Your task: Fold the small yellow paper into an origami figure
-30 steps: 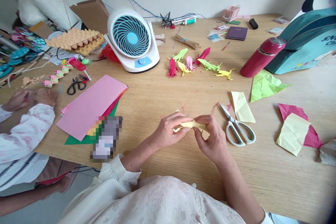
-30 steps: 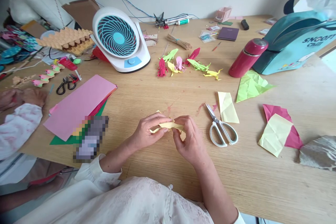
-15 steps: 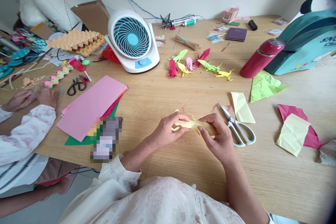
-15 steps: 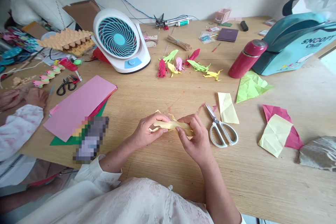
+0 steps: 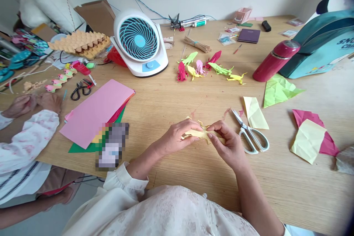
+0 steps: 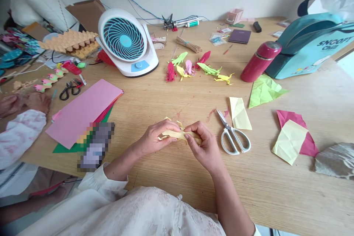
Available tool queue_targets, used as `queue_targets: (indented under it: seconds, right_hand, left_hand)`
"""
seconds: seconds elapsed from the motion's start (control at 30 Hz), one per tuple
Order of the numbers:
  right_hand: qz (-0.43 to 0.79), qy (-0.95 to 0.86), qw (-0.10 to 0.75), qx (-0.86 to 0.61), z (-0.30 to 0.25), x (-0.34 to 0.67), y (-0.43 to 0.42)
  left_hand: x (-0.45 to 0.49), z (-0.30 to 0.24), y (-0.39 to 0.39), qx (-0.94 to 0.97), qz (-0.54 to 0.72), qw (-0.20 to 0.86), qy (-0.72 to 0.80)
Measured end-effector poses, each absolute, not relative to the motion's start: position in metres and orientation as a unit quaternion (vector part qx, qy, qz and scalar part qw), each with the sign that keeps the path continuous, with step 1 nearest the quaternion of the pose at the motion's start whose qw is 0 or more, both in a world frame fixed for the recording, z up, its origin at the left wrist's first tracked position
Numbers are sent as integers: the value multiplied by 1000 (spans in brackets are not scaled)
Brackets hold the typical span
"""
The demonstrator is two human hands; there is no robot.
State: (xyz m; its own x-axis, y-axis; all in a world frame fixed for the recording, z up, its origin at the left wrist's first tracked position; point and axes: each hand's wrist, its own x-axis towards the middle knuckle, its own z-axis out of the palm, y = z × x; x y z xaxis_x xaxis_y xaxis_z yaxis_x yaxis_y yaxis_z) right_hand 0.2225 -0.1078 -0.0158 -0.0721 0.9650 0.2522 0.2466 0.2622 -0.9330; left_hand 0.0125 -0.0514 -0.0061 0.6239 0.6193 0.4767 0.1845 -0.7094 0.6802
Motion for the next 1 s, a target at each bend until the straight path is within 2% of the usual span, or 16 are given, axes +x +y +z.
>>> queue_targets:
  seconds: [0.33,0.6,1.0]
  right_hand:
    - [260,-697,486,-459,-14,227,-103]
    - [169,-759,440,-449,-19,225,-105]
    - [203,-750,441,-449,-19,222,-107]
  left_hand:
    - [17,-3,-54,836,400,264,267]
    - [15,-9,-54,834,383,277,285]
    - [12,-7,-55,834,364,288,298]
